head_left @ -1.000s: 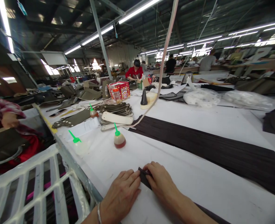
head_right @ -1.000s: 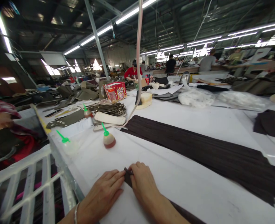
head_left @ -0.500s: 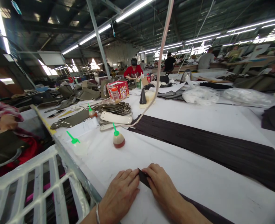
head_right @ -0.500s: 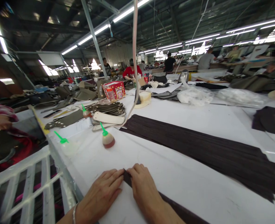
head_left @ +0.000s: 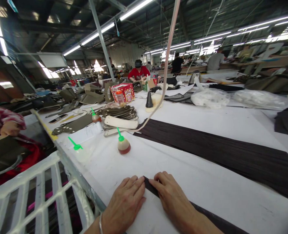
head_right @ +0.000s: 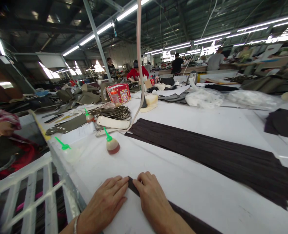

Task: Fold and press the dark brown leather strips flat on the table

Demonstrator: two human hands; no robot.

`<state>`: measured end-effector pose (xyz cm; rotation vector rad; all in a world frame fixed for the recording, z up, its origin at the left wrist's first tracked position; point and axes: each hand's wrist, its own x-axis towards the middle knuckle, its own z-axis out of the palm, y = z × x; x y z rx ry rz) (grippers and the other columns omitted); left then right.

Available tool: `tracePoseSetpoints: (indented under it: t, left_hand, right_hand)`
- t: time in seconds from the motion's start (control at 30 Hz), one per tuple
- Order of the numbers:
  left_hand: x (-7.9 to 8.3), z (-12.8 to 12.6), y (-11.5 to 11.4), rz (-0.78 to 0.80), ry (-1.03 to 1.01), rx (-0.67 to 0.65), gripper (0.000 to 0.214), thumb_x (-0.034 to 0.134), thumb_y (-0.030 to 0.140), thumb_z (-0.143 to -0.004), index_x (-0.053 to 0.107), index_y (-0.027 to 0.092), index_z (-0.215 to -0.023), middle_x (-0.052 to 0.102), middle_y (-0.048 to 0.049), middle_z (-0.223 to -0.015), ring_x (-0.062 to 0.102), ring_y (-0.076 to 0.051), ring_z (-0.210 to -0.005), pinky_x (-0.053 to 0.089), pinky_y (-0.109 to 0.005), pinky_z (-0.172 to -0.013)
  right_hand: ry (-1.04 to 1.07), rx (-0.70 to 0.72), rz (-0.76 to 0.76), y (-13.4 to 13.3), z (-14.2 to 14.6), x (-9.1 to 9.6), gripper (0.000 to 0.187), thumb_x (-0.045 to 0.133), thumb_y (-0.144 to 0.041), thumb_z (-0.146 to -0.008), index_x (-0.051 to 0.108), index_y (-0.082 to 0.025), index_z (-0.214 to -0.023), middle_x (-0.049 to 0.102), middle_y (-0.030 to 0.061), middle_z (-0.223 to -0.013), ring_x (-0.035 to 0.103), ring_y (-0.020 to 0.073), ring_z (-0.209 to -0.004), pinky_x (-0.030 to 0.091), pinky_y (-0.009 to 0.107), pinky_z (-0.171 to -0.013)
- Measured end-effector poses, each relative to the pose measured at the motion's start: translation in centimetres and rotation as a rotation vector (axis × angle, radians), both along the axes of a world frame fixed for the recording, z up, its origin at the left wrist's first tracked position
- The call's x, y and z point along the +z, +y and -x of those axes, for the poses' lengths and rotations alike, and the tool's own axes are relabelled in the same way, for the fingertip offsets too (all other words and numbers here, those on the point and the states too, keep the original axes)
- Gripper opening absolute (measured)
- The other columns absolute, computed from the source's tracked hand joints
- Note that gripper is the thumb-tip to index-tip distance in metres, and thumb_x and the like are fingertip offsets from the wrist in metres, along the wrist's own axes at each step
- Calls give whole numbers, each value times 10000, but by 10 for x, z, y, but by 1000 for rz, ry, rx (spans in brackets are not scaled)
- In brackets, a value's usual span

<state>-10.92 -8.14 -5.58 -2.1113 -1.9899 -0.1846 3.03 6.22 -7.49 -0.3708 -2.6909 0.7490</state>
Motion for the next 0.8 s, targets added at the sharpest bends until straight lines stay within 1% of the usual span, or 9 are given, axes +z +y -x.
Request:
tracePoseSetpoints:
  t: [0.17,0.23,0.33,0.47,0.67,0.8]
  left_hand:
    - [-3,0,0,-18,-7,16,327,458,165,-924,549,131,-1236,603,-101,-1280,573,-263,-1127,516,-436,-920]
    - [-4,0,-1,-6,-8,20,332,462,167,-923,543,131,-1243,595,-105,-1290,568,-269,-1133,517,-447,-919]
    - [-4,1,-1,22,-11,22,354,492,164,-911,526,129,-1261,583,-101,-1308,562,-277,-1139,518,-456,-921]
    - [-3,1,-1,34,-2,19,362,512,160,-904,521,113,-1263,578,-102,-1314,557,-281,-1138,516,-447,-929]
    - [0,-1,-1,51,-18,24,370,522,155,-899,516,106,-1266,589,-102,-1291,553,-276,-1135,512,-445,-939]
    - [1,0,-3,48,-45,49,371,530,154,-894,520,126,-1264,574,-103,-1308,546,-274,-1145,512,-445,-947]
  right_hand:
    - [-36,31,-110,-1,-4,3,323,535,-28,-883,614,-201,-1144,591,47,-1010,481,217,-929,355,353,-843]
    - [-51,54,-155,0,-5,4,295,550,-54,-890,608,-195,-1143,594,45,-1008,484,216,-910,342,359,-824]
    - [-60,65,-184,0,-5,5,271,554,-87,-908,597,-203,-1149,598,35,-1007,491,211,-908,321,367,-812]
    - [-81,59,-225,1,-3,7,335,538,-81,-912,553,-197,-1226,602,37,-1028,497,216,-933,295,391,-839]
    - [-148,72,-273,-1,0,16,381,494,-41,-881,547,-200,-1223,605,48,-1026,499,234,-936,272,425,-841]
    - [-171,73,-295,-1,1,20,432,485,-31,-846,530,-202,-1241,600,54,-1045,490,249,-966,260,440,-843]
